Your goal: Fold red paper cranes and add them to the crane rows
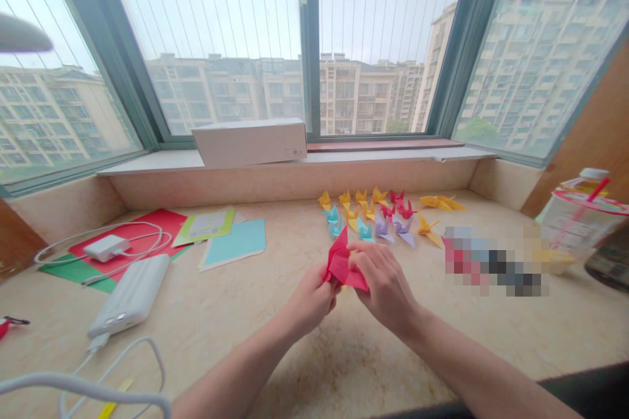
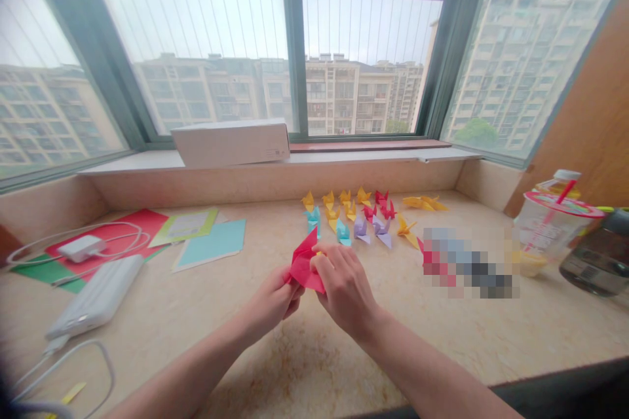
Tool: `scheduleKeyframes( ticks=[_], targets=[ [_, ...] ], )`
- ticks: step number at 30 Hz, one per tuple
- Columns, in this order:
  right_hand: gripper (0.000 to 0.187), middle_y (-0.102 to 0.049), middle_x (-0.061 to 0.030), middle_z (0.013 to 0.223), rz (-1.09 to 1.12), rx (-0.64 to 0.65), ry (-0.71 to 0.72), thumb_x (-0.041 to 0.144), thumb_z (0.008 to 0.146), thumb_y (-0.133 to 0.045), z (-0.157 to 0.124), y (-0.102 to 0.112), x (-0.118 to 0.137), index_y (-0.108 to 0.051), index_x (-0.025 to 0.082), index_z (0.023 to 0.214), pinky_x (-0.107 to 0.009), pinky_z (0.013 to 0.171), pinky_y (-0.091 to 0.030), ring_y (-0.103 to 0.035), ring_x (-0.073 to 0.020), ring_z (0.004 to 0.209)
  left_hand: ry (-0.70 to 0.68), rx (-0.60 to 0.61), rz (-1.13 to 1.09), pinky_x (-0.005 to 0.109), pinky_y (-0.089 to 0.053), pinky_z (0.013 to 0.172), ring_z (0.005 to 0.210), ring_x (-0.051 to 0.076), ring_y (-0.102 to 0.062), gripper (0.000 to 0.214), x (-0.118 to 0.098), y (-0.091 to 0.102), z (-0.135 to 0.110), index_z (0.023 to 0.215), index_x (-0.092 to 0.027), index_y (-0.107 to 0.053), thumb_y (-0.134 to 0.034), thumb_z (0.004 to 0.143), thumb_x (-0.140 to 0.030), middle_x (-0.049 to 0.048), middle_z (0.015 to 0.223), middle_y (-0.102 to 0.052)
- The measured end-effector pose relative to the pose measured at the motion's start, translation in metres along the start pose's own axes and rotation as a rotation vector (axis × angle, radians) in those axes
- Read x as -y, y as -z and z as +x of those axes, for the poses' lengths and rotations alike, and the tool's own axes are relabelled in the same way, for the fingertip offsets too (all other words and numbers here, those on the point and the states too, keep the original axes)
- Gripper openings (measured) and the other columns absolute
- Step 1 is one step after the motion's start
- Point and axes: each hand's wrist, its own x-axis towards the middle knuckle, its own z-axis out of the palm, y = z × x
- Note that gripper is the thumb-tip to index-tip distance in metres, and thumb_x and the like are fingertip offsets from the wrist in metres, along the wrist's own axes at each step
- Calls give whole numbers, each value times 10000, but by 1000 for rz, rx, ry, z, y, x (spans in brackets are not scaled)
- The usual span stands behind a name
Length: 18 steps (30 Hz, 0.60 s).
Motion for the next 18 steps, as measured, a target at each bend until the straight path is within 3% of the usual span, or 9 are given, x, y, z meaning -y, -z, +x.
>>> scheduleKeyframes(
  ticks=[7,12,18],
  targets=[
    [166,-690,-150,1170,56,-31,22,63,857,-520,-1,-1,0,-518,226,886,-455,864,-513,-657,-290,1057,-17,2,10,194,-181,427,434,45,-228,315,-4,-1,-4,628,-207,-347,-533,827,-365,-93,527,-270],
    [174,-664,-169,1253,-55,-11,52,82,876,-527,0,-2,6,-517,217,985,-484,934,-496,-672,-283,1065,-39,56,11,198,-201,434,437,48,-245,225,2,-1,-3,671,-199,-405,-538,821,-301,-92,530,-291],
    [287,-692,-153,1200,9,-68,52,13,822,-462,1,-4,4,-523,225,1005,-458,879,-542,-692,-267,1024,-1,45,35,201,-198,440,437,52,-255,192,8,-1,-2,671,-199,-407,-539,797,-259,-89,528,-302]
  ],
)
